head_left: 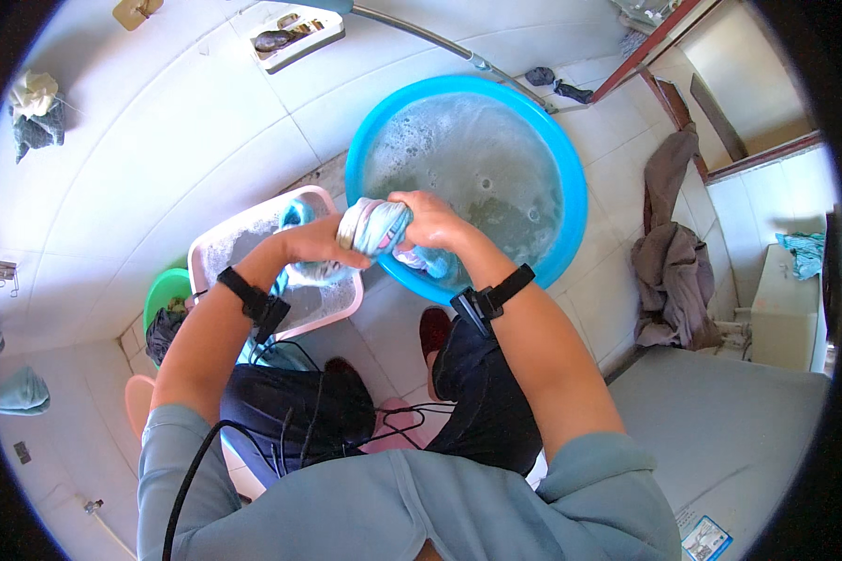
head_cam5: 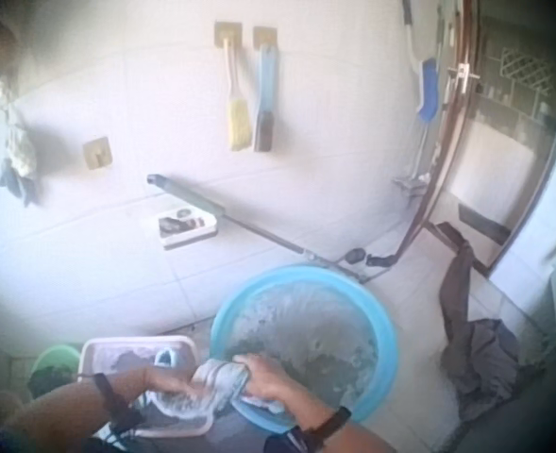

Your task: The person hand-washes a blue shirt in a basin of soapy water, scrubs it by hand, wrings the fabric to remove excess water, and then moves the garment between different basins of water.

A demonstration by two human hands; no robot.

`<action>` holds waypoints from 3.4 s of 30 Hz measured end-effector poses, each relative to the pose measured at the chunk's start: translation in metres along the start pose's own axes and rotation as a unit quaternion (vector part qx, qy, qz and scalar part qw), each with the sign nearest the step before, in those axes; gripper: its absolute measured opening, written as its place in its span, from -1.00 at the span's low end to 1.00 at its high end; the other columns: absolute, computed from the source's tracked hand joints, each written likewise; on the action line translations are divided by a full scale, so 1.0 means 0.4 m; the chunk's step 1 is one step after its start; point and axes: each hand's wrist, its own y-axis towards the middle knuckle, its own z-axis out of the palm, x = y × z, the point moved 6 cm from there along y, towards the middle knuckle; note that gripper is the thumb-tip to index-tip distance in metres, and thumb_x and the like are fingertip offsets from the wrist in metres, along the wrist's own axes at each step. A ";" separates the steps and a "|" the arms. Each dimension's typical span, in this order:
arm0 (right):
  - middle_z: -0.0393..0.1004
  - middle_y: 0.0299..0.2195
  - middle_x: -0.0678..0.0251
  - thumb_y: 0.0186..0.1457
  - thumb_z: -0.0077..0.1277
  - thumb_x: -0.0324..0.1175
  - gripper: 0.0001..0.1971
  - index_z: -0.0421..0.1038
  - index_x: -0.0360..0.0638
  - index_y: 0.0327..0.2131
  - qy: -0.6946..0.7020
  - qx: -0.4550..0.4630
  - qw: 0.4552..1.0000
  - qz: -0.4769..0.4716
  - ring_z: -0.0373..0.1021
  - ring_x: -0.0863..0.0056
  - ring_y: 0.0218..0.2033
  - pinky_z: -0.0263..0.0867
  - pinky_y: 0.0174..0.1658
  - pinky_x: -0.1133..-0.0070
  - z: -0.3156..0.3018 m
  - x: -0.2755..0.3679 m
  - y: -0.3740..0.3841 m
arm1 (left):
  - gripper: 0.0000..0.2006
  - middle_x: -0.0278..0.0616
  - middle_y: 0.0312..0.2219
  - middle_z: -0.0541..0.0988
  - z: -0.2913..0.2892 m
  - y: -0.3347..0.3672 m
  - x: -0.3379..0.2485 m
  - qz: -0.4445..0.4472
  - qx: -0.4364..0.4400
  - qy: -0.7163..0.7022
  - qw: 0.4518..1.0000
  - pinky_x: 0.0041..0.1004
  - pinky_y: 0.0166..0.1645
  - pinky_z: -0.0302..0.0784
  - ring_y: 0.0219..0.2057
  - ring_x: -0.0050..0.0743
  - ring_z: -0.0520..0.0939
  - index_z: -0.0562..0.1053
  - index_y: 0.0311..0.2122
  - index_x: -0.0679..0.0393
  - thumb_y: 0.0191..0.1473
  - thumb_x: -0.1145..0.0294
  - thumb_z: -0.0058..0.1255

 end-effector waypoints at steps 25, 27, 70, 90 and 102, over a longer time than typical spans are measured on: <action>0.31 0.13 0.08 0.10 -0.10 -0.60 -0.50 0.24 -0.26 0.16 0.312 -0.050 0.946 -0.077 0.35 0.32 0.10 0.18 0.19 0.43 -0.157 0.052 -0.039 | 0.00 0.09 0.05 0.44 0.064 0.023 -0.214 0.224 0.046 -0.708 0.668 0.01 0.11 0.46 0.16 0.31 0.32 0.28 0.16 0.31 -0.03 -0.53 -0.27; 0.30 0.17 0.14 0.17 -0.14 -0.56 -0.47 0.16 -0.20 0.24 0.427 0.064 0.899 -0.079 0.31 0.41 0.13 0.10 0.24 0.44 -0.149 0.027 -0.036 | 0.00 0.07 0.04 0.45 0.064 0.024 -0.223 0.223 0.031 -0.698 0.680 -0.01 0.10 0.48 0.16 0.28 0.33 0.28 0.15 0.32 -0.03 -0.53 -0.28; 0.54 -0.19 0.09 -0.16 0.11 -0.41 -0.51 0.39 -0.04 -0.04 -0.114 -0.049 0.991 0.053 0.47 0.07 -0.12 0.39 -0.09 0.23 -0.047 -0.051 0.036 | -0.36 0.10 -0.36 0.61 -0.020 0.097 -0.152 -0.151 -0.212 0.533 0.805 -0.17 -0.18 0.57 -0.27 0.09 0.66 0.34 -0.16 0.26 -0.19 -0.03 0.31; 0.33 -0.24 0.21 -0.16 -0.06 -0.70 -0.60 0.44 -0.09 -0.18 -0.039 -0.227 0.937 -0.261 0.29 0.11 -0.12 0.25 -0.05 0.32 -0.094 0.285 -0.140 | -0.29 -0.04 0.13 0.38 0.095 0.075 -0.112 0.149 -0.020 -0.679 0.719 -0.14 0.24 0.29 0.17 -0.10 0.38 0.22 0.22 0.14 0.19 -0.26 -0.29; 0.44 -0.07 0.15 0.06 -0.06 0.22 -0.31 0.32 -0.23 0.00 0.674 -0.139 0.699 0.194 0.39 0.37 -0.07 0.36 -0.09 0.42 0.002 -0.142 0.046 | -0.40 0.05 -0.11 0.54 0.079 0.106 -0.163 0.170 -0.116 -0.704 0.680 -0.07 0.02 0.51 -0.15 -0.03 0.60 0.33 0.11 0.21 0.08 -0.01 0.07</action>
